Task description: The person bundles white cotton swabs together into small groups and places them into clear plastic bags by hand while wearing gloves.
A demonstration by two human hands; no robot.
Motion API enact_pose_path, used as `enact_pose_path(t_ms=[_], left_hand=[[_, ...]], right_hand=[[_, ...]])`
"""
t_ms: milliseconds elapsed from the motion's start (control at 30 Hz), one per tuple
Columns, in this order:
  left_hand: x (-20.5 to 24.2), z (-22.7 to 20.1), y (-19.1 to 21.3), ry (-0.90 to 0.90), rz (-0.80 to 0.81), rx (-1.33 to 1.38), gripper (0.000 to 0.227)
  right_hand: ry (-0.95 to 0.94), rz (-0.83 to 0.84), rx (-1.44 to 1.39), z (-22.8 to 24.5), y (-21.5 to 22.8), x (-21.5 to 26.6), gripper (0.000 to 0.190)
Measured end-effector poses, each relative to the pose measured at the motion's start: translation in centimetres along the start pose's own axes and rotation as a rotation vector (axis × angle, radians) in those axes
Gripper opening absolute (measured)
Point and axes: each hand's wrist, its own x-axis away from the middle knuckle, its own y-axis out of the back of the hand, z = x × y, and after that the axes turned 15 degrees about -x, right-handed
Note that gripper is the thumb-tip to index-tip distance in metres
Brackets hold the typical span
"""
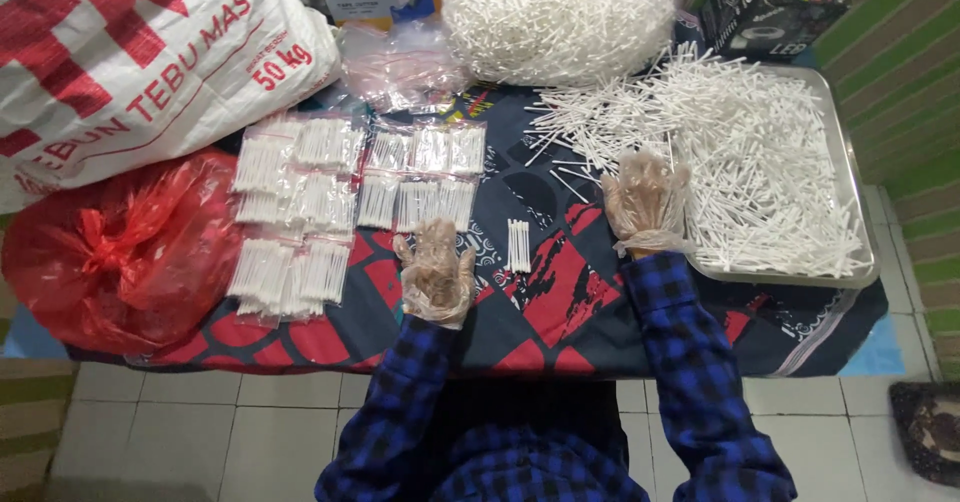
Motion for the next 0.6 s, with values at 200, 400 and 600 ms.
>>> enact_pose_path(t_ms=[200,400,600], left_hand=[[0.3,-0.1,0.4,-0.008,0.064,-0.017,0.06],[-1.1,-1.5,-1.1,-0.082,-0.138,0.092,0.05],[-6.0,-5.6,-5.7,-0.347,-0.298,-0.058,0.021]], right_hand=[[0.049,-0.025,0.026,-0.4,0.0,0.7,0.046],[0.077,-0.001,0.041,-0.8,-0.1,-1.1,0.052],[0.135,-0.247,1.289,-1.8,-0.4,-1.1,0.068]])
